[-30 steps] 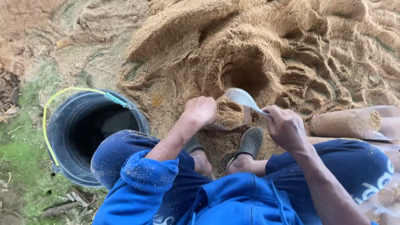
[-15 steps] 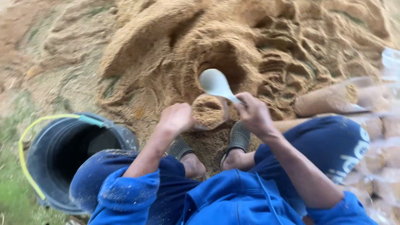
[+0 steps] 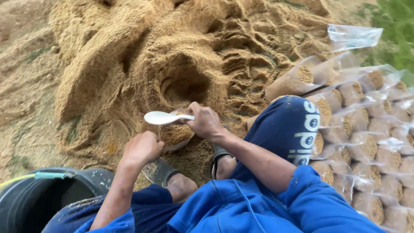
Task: Scooping grain from a large pile into small plastic bags using a spoon.
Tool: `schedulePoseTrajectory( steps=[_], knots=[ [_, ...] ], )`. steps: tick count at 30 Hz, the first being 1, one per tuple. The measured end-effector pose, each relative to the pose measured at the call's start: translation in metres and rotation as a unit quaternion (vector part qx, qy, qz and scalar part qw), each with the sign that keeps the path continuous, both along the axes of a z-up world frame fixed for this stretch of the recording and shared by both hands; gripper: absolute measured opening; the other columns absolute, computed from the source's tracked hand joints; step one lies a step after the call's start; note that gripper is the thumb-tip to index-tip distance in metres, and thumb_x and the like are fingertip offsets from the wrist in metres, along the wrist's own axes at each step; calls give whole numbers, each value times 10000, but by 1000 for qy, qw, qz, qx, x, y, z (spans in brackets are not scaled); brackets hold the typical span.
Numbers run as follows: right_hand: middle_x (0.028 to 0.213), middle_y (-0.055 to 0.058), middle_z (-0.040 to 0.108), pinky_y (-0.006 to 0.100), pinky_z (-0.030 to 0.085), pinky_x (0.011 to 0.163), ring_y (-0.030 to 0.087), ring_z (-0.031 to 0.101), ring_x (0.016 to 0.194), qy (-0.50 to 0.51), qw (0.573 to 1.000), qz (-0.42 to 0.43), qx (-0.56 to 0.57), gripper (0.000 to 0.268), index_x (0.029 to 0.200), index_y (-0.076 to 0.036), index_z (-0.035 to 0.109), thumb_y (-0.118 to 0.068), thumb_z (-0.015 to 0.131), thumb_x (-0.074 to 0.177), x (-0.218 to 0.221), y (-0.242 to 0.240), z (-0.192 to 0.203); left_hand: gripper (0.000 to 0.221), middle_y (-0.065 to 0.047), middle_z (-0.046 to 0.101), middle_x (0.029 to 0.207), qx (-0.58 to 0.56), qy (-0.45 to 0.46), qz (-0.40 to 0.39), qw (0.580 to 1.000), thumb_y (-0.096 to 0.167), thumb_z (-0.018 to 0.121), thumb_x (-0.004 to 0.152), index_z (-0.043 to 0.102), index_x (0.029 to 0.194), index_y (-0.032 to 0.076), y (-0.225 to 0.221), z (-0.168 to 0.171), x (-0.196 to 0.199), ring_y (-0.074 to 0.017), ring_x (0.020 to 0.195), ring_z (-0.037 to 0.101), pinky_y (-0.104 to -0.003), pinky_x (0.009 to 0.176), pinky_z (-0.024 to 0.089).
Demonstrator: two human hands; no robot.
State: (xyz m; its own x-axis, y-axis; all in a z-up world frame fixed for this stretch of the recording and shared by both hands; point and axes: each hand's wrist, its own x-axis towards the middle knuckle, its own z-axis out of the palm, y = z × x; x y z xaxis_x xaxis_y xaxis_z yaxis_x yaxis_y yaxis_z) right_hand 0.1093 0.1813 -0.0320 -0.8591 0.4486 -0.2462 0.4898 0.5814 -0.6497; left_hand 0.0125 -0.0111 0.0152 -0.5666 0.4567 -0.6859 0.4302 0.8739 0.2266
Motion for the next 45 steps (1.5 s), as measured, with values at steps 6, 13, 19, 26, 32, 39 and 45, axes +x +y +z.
schedulePoseTrajectory(
  steps=[6, 13, 19, 26, 32, 39, 45],
  knots=[
    [770, 136, 702, 504, 563, 680, 385, 738, 801, -25, 998, 52, 24, 99, 985, -156, 609, -214, 551, 930, -13, 5, -59, 364, -150, 784, 762, 15, -15, 21, 1000, 319, 599, 943, 854, 864, 71, -6, -20, -4, -370, 922, 771, -493, 886, 566],
    [735, 173, 667, 482, 537, 664, 389, 699, 740, 60, 997, 14, -49, 92, 881, -121, 595, -130, 505, 897, -22, 18, 5, 317, -176, 753, 712, 86, -54, 85, 991, 209, 620, 982, 823, 954, -32, 8, 38, -3, -294, 728, 719, -439, 816, 550],
    [792, 93, 683, 334, 533, 687, 214, 586, 625, 172, 967, -55, -182, 320, 921, -104, 689, 14, 396, 872, -5, 87, 126, 310, -201, 675, 663, 206, -32, 65, 976, 109, 566, 999, 774, 833, -49, 67, 143, 19, -306, 632, 635, -422, 695, 518],
    [774, 31, 687, 165, 390, 406, 65, 480, 515, 202, 976, -44, 71, 161, 907, -68, 705, -156, 678, 1040, 29, 213, 161, 151, -64, 665, 817, 264, 21, -49, 963, 107, 598, 904, 627, 769, 46, 184, 166, 42, -141, 574, 631, -224, 453, 554],
    [800, 55, 643, 264, 452, 536, 126, 499, 604, 151, 978, -78, 120, 299, 845, -62, 597, -205, 654, 1101, 68, 274, 119, 311, -169, 743, 887, 258, 101, -118, 954, 135, 561, 837, 688, 1063, -37, 268, 92, 57, -260, 665, 727, -362, 560, 633],
    [754, 85, 657, 300, 361, 461, 139, 481, 551, 147, 975, -97, 134, 311, 823, -51, 608, -177, 666, 1101, 132, 335, 18, 247, -163, 765, 940, 179, 87, -146, 969, 207, 608, 951, 708, 1040, -1, 329, 45, 103, -246, 719, 756, -376, 652, 647],
    [616, 36, 530, 269, 360, 272, 136, 446, 400, 63, 972, -161, 157, 255, 957, -16, 657, -226, 644, 1100, 181, 347, -97, 288, -219, 785, 961, 160, 57, -172, 970, 144, 584, 904, 789, 1025, -19, 365, -57, 146, -403, 1040, 746, -533, 812, 614]
  ],
)
